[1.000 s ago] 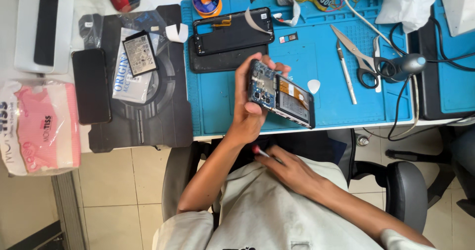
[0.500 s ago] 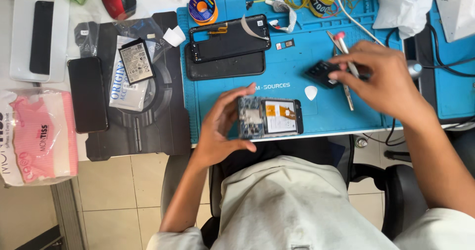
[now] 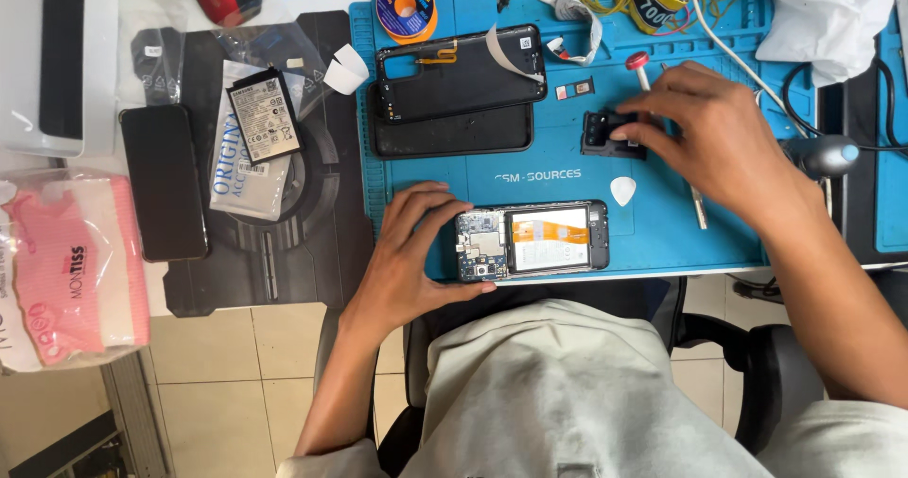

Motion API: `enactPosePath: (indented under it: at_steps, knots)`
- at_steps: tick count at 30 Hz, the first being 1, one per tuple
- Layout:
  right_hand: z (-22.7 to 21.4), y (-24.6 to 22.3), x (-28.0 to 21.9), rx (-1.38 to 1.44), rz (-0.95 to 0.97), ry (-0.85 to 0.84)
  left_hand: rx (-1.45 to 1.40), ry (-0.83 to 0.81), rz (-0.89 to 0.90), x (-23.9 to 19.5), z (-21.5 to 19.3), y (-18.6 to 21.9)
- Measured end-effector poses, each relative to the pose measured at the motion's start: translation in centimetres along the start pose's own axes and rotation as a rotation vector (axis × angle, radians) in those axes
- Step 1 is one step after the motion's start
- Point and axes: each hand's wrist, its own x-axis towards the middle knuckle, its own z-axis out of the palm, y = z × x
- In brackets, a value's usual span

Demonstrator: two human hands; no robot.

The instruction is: The person disassembles a smartphone on a workbench, using a screwdriver to remove screws and a plastic pry tool to separate the back cover. The person removes the camera module and places it aside, then sets the back cover aside as well.

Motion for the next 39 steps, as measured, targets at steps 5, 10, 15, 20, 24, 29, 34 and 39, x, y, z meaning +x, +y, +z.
enactPosePath:
  at_steps: [5, 10, 15, 20, 24, 29, 34, 39]
  knots:
    - [-0.6, -2.4, -1.3, 0.122, 0.084, -0.028, 0.106, -0.053, -0.02, 0.5, 0.0, 0.1]
    - [-0.3, -4.0, -2.1, 0.119, 0.092, -0.059, 0.171, -0.088, -0.022, 0.8, 0.1, 0.3]
    - [0.3, -4.3, -2.8, 0.148, 0.183, -0.141, 0.182, -0.119, -0.045, 1.0, -0.1, 0.5]
    - [0.7, -3.6, -2.9, -0.005, 0.161, -0.089, 0.165, -0.137, -0.021, 1.2, -0.4, 0.4]
    - [0.5, -2.7, -3.0, -0.077, 0.159, -0.053, 0.106, -0.153, 0.043, 1.1, -0.6, 0.4]
    - [0.3, -0.9, -3.3, -0.124, 0.22, -0.07, 0.122, -0.165, 0.149, 0.9, -0.4, 0.6]
    - [0.3, 0.5, -3.4, -0.072, 0.162, -0.051, 0.187, -0.18, 0.166, 0.7, -0.1, 0.5]
    - [0.0, -0.2, -3.0, -0.087, 0.176, -0.017, 0.222, -0.166, 0.177, 1.0, 0.0, 0.5]
